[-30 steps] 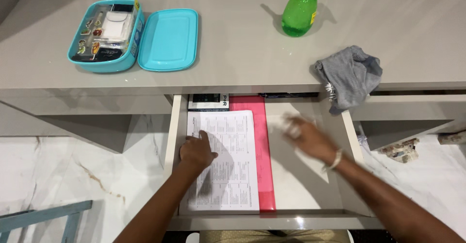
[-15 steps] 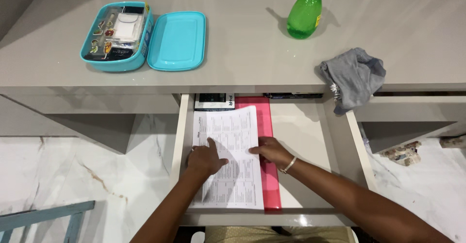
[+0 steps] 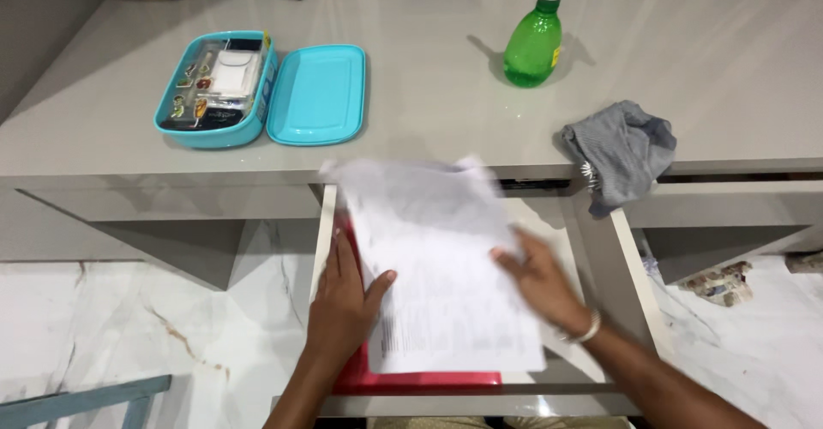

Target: The person removes items from a drawer, including a blue container, papers, a calculator, and a pink folder, placing them on the desk. They then wipe the empty drawer with a cloth, spray it with a green bottle, and continue wiping until the drawer is clean. Finally, they place the pink folder back into the drawer.

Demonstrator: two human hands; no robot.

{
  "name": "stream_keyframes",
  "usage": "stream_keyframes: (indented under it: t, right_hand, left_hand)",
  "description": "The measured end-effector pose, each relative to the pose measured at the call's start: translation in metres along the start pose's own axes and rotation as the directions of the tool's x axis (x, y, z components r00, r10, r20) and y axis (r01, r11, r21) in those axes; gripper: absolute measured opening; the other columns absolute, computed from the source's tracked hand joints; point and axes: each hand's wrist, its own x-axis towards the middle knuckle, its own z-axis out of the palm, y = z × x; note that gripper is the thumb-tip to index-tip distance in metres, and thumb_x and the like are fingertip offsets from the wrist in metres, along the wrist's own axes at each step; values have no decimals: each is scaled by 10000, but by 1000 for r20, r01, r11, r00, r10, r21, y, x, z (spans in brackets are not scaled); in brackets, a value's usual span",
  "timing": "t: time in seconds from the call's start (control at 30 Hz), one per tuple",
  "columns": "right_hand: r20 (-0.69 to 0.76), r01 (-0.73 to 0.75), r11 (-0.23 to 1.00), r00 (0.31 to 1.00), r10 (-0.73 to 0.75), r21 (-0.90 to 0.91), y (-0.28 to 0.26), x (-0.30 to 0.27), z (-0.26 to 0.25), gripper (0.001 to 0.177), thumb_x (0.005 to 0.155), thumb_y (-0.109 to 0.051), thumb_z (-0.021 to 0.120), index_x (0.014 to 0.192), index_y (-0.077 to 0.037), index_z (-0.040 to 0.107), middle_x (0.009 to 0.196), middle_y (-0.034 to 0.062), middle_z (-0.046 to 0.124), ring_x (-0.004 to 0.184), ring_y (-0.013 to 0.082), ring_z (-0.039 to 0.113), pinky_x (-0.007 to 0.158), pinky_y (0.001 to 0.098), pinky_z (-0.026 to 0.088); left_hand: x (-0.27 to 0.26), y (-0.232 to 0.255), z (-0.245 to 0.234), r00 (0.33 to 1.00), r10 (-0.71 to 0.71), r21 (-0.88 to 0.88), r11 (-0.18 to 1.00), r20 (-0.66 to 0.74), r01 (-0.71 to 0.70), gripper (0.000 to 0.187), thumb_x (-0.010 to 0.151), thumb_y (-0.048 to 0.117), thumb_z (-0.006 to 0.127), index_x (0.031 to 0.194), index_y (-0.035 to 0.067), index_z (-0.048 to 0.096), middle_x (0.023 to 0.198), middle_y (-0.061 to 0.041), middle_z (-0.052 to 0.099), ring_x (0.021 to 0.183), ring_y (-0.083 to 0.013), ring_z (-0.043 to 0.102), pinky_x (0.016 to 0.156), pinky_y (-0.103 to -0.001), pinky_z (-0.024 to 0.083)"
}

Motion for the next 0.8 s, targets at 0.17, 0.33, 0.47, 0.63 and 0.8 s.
stream_keyframes:
  t: [0.17, 0.33, 0.47, 0.63, 0.8]
  right_hand:
    - [-21, -58, 931, 997, 70, 361, -12, 35, -56, 559, 935, -164, 597, 1460, -13, 480, 1352, 190, 677, 1200, 246, 696, 959, 398, 603]
    - [114, -256, 767, 965, 235, 588, -1, 79, -68, 576, 1023, -315, 561, 1494, 1, 465, 1385, 159, 631, 1203, 242, 660, 981, 398, 569]
    - [236, -299, 788, 951, 200, 538, 10, 66, -65, 660, 987, -479, 424, 1546, -128, 399, 1400, 145, 635, 1178, 257, 680, 948, 445, 578]
    - [211, -353, 813, 935, 285, 463, 22, 34, -80, 657, 973, -469, 439, 1551, -171, 341, 1387, 198, 653, 1132, 328, 717, 933, 455, 594]
    - [120, -343, 865, 939, 322, 367, 35, 19, -99, 597, 975, -358, 503, 1512, -108, 431, 1355, 203, 667, 1110, 319, 732, 926, 414, 621]
  left_hand:
    - [31, 55, -22, 796, -275, -559, 590, 539, 583, 611, 937, 317, 606, 1456, 22, 476, 1327, -209, 682, 1230, -305, 675, 1013, -424, 529]
    - [65, 42, 5, 905, -149, -828, 365, 399, 425, 455, 1025, 140, 547, 1448, -21, 504, 1358, -184, 688, 1210, -272, 683, 965, -389, 578]
    - [119, 18, 26, 793, -270, -763, 229, 546, 604, 448, 1005, 153, 516, 1435, 35, 476, 1311, -180, 670, 1082, -314, 708, 792, -414, 656]
    - [193, 9, 48, 830, -252, -792, 260, 497, 553, 448, 998, 100, 509, 1435, 14, 462, 1330, -172, 634, 1087, -291, 690, 796, -400, 657]
    - [217, 13, 56, 849, -355, -865, 173, 391, 470, 471, 1030, 34, 511, 1440, -106, 325, 1254, -235, 599, 1095, -334, 731, 918, -367, 609]
